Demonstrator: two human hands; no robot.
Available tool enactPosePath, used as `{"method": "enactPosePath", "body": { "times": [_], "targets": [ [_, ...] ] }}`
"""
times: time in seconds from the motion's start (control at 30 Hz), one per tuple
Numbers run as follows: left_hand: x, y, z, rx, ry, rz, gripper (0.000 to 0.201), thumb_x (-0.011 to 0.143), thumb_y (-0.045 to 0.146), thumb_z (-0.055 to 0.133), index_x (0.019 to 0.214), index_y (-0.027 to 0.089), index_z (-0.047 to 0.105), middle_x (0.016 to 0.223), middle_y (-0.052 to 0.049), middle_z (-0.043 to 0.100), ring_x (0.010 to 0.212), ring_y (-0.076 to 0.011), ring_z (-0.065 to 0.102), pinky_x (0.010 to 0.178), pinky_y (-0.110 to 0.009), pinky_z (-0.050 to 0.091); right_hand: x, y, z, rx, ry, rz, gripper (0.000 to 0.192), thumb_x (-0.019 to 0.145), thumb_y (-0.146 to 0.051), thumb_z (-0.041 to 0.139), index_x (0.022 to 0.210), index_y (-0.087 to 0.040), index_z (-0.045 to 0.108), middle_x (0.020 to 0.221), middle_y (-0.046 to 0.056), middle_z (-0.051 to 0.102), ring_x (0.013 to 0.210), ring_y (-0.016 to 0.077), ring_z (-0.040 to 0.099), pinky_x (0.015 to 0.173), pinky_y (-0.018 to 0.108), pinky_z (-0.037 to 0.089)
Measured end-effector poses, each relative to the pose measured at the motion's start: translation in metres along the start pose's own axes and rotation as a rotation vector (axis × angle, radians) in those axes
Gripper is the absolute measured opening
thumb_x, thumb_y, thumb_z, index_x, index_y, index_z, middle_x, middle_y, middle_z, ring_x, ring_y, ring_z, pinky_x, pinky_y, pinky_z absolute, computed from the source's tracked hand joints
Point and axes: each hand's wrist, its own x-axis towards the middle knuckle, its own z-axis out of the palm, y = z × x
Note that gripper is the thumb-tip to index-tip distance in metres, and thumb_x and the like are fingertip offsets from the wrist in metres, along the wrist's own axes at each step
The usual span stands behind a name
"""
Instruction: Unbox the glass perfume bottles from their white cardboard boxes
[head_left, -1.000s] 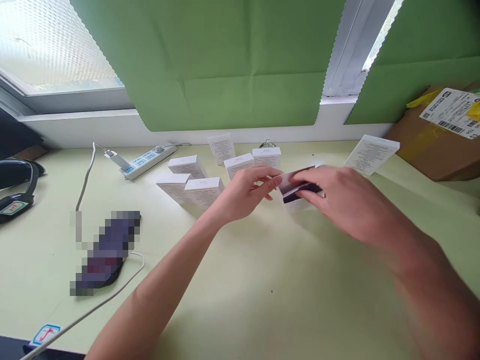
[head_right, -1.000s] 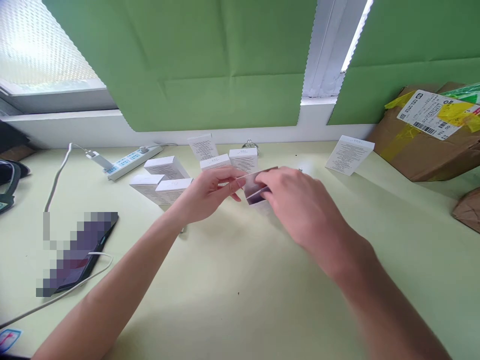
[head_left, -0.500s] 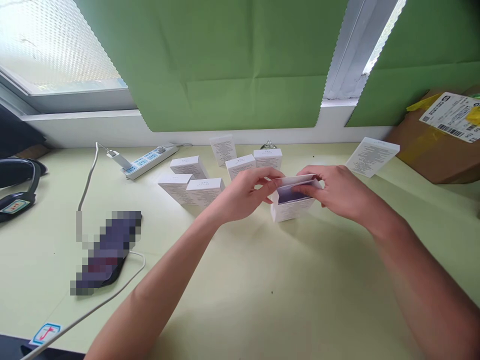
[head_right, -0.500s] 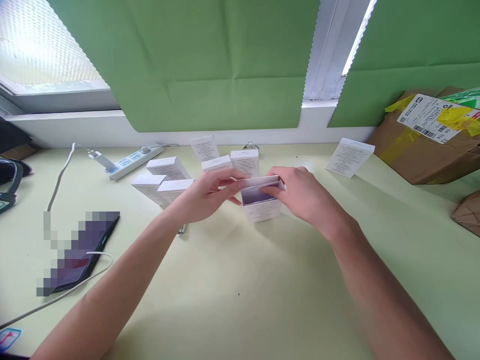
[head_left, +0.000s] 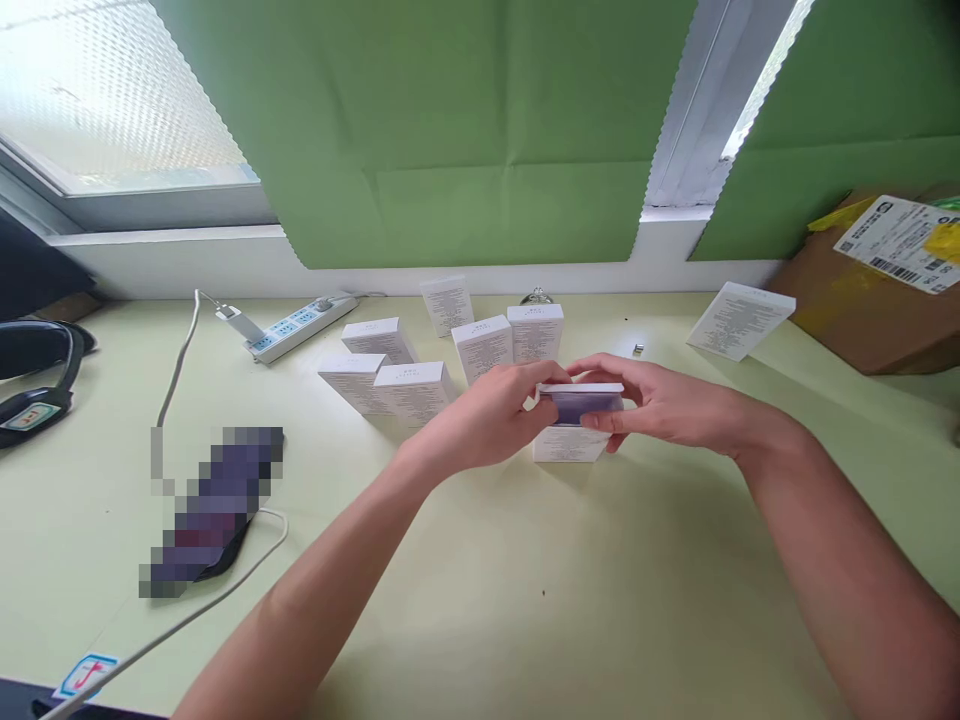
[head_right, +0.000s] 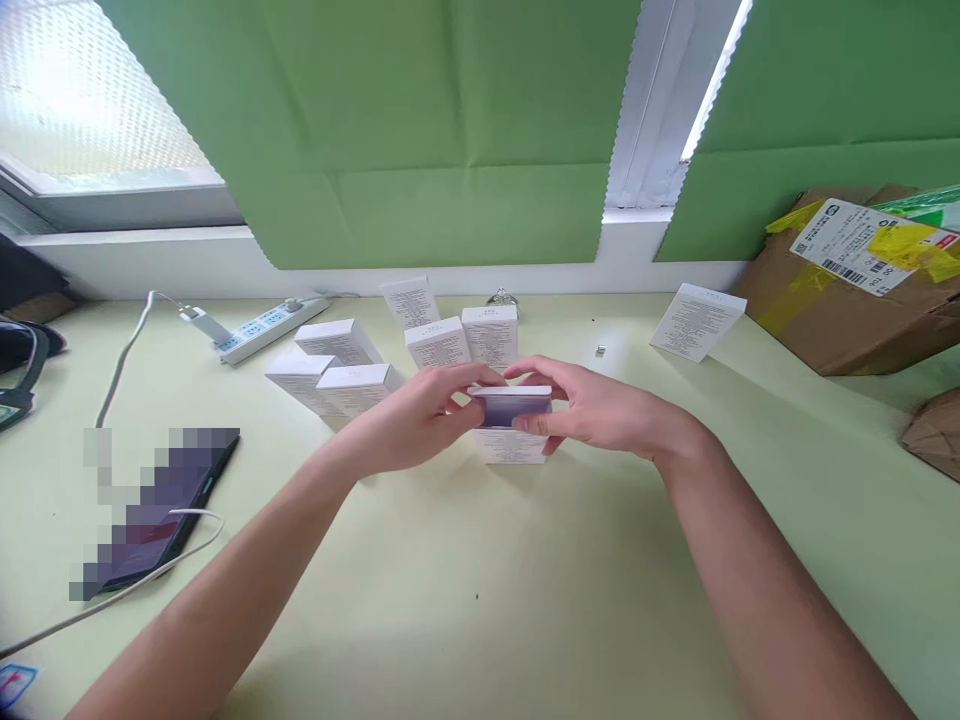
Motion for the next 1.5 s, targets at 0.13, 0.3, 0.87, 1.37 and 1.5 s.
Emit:
{"method": "enactPosePath", "body": {
  "times": [0.13, 0.3, 0.87, 1.37, 1.5],
  "targets": [
    [-0.005, 0.009, -0.003, 0.086, 0.014, 0.008, 0.027, 0.096, 0.034, 0.042, 0.099, 0.026, 0.067, 0.085, -0.001, 0.067, 0.069, -0.0149, 0.055, 0.057, -0.027, 0.037, 0.001, -0.003, 0.004, -0.051, -0.067, 0.021, 0.059, 0.083, -0.053, 0.067, 0.136, -0.041, 0.045, 0.118, 0.001, 0.066, 0.089, 0.0197, 0.069, 0.091, 0.04, 0.053],
    [-0.009, 0.011, -0.01, 0.13, 0.02, 0.019, 0.029, 0.098, 0.033, 0.04, 0.093, 0.025, 0.068, 0.073, 0.0, 0.062, 0.06, -0.0133, 0.048, 0.054, -0.028, 0.031, -0.001, -0.006, 0.005, -0.092, -0.092, 0.032, 0.066, 0.084, -0.056, 0.065, 0.143, -0.043, 0.04, 0.117, 0.002, 0.067, 0.1, 0.0242, 0.067, 0.093, 0.041, 0.05],
    [0.023, -0.005, -0.021, 0.229, 0.1, 0.052, 0.031, 0.097, 0.03, 0.045, 0.124, 0.024, 0.058, 0.113, -0.004, 0.067, 0.102, -0.0187, 0.061, 0.084, -0.031, 0.047, 0.004, 0.047, -0.041, -0.171, 0.253, 0.109, 0.052, 0.083, -0.062, 0.061, 0.127, -0.035, 0.059, 0.134, 0.004, 0.062, 0.111, 0.0272, 0.063, 0.086, 0.039, 0.055],
    [0.126, -0.051, -0.049, 0.542, -0.024, -0.042, 0.036, 0.085, 0.035, 0.061, 0.119, 0.024, 0.064, 0.12, -0.004, 0.067, 0.101, -0.0213, 0.062, 0.077, -0.028, 0.046, -0.013, 0.061, -0.068, -0.301, 0.469, 0.179, 0.049, 0.083, -0.065, 0.057, 0.119, -0.032, 0.062, 0.125, 0.005, 0.066, 0.105, 0.0269, 0.064, 0.078, 0.037, 0.055],
    [0.129, -0.053, -0.059, 0.543, 0.043, -0.028, 0.042, 0.084, 0.037, 0.062, 0.123, 0.022, 0.063, 0.119, -0.005, 0.068, 0.103, -0.0217, 0.062, 0.084, -0.029, 0.047, -0.012, 0.066, -0.071, -0.264, 0.502, 0.156, 0.046, 0.083, -0.063, 0.058, 0.116, -0.031, 0.063, 0.124, 0.005, 0.066, 0.104, 0.0263, 0.064, 0.077, 0.037, 0.055]
  ]
}}
